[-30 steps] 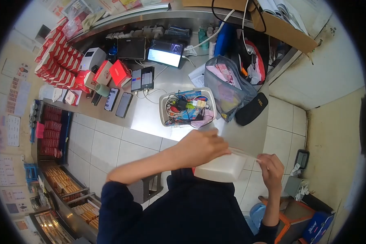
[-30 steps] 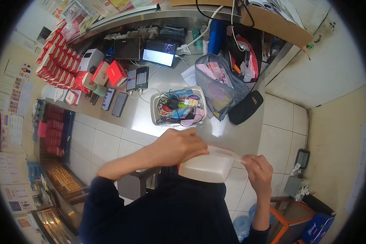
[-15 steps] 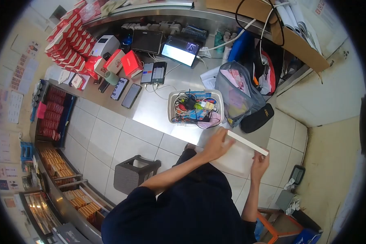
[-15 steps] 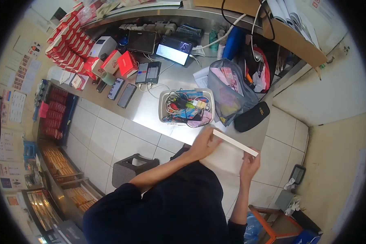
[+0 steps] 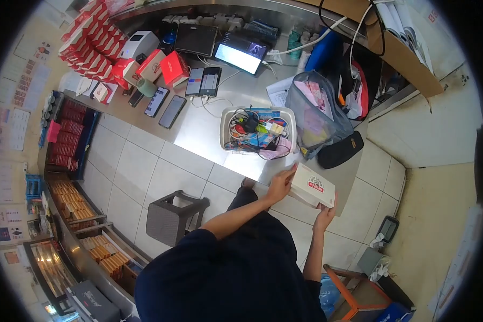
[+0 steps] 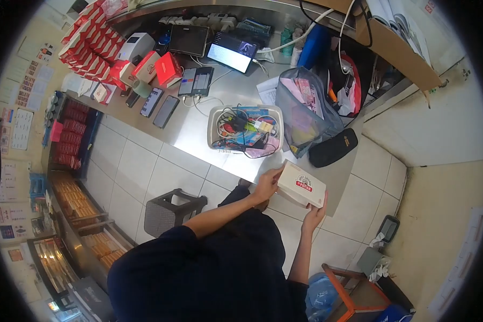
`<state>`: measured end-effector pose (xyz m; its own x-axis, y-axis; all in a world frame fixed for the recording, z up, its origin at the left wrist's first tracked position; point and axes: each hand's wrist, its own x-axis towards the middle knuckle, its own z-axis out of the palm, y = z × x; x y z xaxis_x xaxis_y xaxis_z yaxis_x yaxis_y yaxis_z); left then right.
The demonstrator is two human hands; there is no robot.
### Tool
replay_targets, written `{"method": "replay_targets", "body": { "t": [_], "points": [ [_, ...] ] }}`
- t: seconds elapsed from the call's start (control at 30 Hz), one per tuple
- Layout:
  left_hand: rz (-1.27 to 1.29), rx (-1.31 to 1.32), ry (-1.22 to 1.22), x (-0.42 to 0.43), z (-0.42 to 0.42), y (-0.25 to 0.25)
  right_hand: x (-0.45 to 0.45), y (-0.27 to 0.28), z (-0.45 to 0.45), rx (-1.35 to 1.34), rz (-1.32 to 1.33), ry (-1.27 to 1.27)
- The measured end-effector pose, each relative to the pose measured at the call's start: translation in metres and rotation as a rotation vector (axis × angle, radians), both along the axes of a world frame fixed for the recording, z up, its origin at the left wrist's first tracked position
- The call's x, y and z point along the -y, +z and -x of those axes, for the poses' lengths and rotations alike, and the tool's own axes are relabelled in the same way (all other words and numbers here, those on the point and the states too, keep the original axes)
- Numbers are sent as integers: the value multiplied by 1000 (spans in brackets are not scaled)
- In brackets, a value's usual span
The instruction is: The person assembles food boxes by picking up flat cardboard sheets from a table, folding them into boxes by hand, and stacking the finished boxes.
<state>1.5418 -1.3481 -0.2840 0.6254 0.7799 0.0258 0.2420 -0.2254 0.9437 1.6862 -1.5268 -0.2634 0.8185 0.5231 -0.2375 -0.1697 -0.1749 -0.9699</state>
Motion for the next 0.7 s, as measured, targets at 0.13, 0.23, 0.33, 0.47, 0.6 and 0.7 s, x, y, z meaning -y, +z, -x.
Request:
{"method": "replay_targets", "body": {
  "t": [0.13,0.23,0.33,0.47,0.6,0.7],
  "points": [
    [-63,108,149,7,-7,21,-8,12,8,-93,-190,-124],
    [-138,-62,82,3,-4,30,-9,8,6,229,-52,-25],
    [-264,-134,-13,-7,0,32,-7,18,5,156,144,133],
    [-258,-18,-46,-15,4,1,0,12,-2,636,167,277],
    [-209,24,-285,-19,19,12,12,20,5,548,190,417],
    [-231,70,-469,-31,36,28,16,46,-5,431,264,558]
  ]
}}
